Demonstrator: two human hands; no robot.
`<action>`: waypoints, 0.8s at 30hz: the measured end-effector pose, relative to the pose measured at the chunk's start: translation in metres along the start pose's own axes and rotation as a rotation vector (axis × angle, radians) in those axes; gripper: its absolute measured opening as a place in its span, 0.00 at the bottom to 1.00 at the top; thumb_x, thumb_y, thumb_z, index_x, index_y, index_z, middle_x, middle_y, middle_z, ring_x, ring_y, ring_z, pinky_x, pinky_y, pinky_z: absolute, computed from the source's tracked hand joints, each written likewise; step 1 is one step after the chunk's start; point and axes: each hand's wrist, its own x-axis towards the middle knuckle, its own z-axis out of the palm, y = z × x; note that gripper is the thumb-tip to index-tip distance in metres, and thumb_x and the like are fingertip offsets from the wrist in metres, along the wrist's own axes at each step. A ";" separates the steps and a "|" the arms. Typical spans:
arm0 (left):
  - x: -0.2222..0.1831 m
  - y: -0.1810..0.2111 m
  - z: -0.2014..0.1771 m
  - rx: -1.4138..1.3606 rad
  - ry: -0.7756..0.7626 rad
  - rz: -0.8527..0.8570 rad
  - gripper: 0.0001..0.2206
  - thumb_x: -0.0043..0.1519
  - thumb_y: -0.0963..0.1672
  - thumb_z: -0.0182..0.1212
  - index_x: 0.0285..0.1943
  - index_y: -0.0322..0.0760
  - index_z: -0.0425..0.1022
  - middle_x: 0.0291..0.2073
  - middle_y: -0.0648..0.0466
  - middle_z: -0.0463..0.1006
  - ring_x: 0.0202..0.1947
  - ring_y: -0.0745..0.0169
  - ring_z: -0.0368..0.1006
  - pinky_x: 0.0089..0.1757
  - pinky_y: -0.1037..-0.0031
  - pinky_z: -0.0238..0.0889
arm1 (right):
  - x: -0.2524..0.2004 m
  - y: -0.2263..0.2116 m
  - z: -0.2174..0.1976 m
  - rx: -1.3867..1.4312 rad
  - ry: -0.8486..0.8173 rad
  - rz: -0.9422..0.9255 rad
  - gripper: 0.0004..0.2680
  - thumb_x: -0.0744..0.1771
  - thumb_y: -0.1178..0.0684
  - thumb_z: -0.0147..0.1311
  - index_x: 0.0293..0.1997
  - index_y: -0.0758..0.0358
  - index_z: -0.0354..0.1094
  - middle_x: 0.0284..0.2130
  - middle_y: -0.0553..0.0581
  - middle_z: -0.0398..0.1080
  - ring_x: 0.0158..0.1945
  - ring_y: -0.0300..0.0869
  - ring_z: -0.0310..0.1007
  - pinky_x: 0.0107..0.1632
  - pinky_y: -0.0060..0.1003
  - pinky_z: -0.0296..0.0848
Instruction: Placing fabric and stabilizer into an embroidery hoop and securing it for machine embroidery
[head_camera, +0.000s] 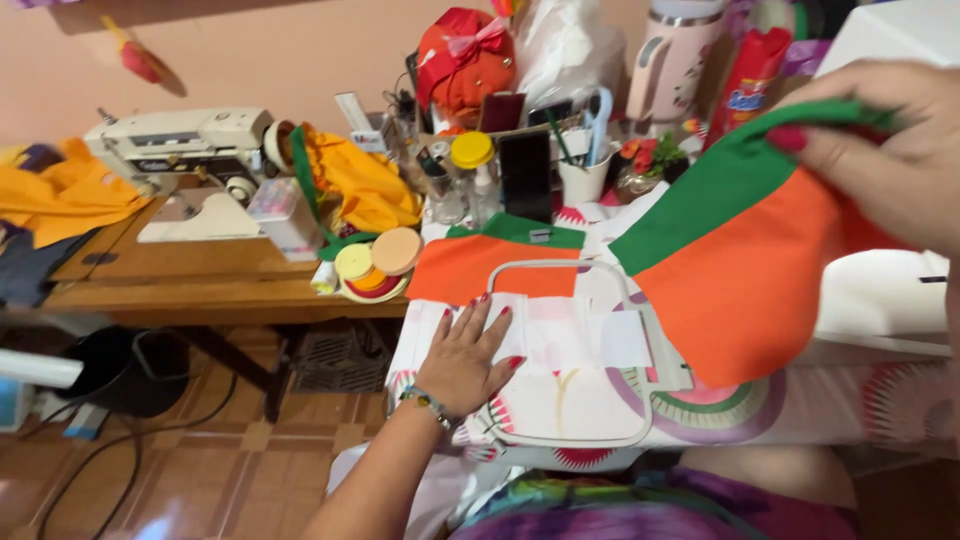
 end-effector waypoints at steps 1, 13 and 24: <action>0.000 0.001 0.000 0.010 -0.008 0.003 0.34 0.67 0.60 0.38 0.81 0.48 0.46 0.79 0.41 0.40 0.78 0.43 0.37 0.68 0.48 0.29 | -0.003 -0.019 0.009 -0.122 -0.034 -0.035 0.04 0.74 0.61 0.57 0.55 0.68 0.73 0.47 0.59 0.75 0.48 0.41 0.74 0.51 0.33 0.71; -0.006 0.006 -0.006 0.058 0.041 0.009 0.32 0.66 0.58 0.41 0.79 0.47 0.51 0.79 0.46 0.45 0.78 0.47 0.39 0.69 0.51 0.30 | 0.016 -0.021 0.117 0.317 0.092 0.532 0.18 0.72 0.46 0.51 0.69 0.49 0.50 0.61 0.51 0.62 0.48 0.36 0.73 0.44 0.32 0.70; -0.013 0.015 -0.016 0.033 0.115 0.015 0.28 0.62 0.51 0.50 0.74 0.43 0.64 0.75 0.51 0.60 0.77 0.50 0.44 0.71 0.52 0.32 | -0.091 0.129 0.201 -0.297 -0.251 0.722 0.14 0.68 0.43 0.56 0.58 0.53 0.67 0.42 0.63 0.77 0.52 0.59 0.78 0.52 0.53 0.75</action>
